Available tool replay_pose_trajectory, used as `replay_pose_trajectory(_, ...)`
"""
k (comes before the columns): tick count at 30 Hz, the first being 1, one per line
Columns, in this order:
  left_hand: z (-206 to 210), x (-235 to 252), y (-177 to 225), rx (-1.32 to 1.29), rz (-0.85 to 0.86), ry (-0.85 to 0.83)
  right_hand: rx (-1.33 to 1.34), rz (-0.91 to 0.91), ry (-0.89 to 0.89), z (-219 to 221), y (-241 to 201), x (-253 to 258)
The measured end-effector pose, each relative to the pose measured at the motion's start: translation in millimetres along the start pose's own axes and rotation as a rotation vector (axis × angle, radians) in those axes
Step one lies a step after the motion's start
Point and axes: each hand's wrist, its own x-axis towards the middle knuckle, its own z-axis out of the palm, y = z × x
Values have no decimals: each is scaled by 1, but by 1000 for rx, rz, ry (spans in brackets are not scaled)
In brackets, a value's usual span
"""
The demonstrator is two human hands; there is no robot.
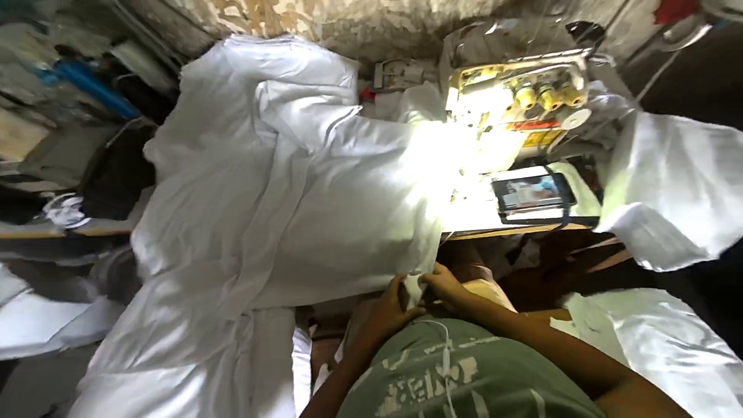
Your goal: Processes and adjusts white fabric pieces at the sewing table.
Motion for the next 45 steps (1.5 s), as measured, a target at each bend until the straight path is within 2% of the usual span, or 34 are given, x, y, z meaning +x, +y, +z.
replay_pose_trajectory(2, -1, -4, 3, 85, 64, 27, 163, 97, 4, 1, -6, -2)
replay_pose_trajectory(5, -6, -3, -3, 168, 172, 201, 242, 82, -178, 0, -9, -5)
replay_pose_trajectory(7, -18, -4, -4, 179, 216, 271, 217, 0, -279, -5, -9, -4)
replay_pose_trajectory(10, -49, -17, -1, 124, 214, 353, 67, -75, -253, -21, -6, 5)
replay_pose_trajectory(12, -74, -33, 1, -75, 164, 440, -9, -119, -156, -29, -1, 18)
replay_pose_trajectory(15, -109, -59, 13, -704, 73, 669, -70, -159, -42, -27, -10, 39)
replay_pose_trajectory(17, -125, -61, 12, -1027, 103, 747, -146, -114, 21, -20, -15, 50)
replay_pose_trajectory(19, -133, -51, 6, -1181, 122, 711, -250, -75, 40, -17, -8, 58)
replay_pose_trajectory(22, -140, -31, 16, -1118, -67, 737, -474, 13, -80, -23, 13, 61)
replay_pose_trajectory(24, -152, -20, 19, -977, -105, 806, -450, -93, -162, -33, 28, 57)
replay_pose_trajectory(27, -178, -10, 24, -729, -28, 913, -411, -218, -150, -55, 31, 41)
replay_pose_trajectory(30, -200, -1, 40, -614, 93, 1038, -561, -318, -119, -70, 32, 27)
replay_pose_trajectory(33, -214, 9, 48, -541, 192, 1045, -654, -383, -121, -71, 32, 10)
replay_pose_trajectory(35, -222, 11, 55, -491, 238, 1066, -630, -616, -110, -60, 27, -4)
replay_pose_trajectory(37, -231, 6, 63, -417, 371, 1119, -537, -838, -143, -37, -7, -30)
replay_pose_trajectory(40, -229, -13, 87, -324, 617, 1123, -393, -1036, -260, 0, -71, -76)
replay_pose_trajectory(43, -204, -33, 107, -246, 656, 1082, -329, -1331, -452, 34, -108, -97)
replay_pose_trajectory(45, -186, -44, 110, -201, 650, 1073, -541, -1553, -489, 48, -127, -100)
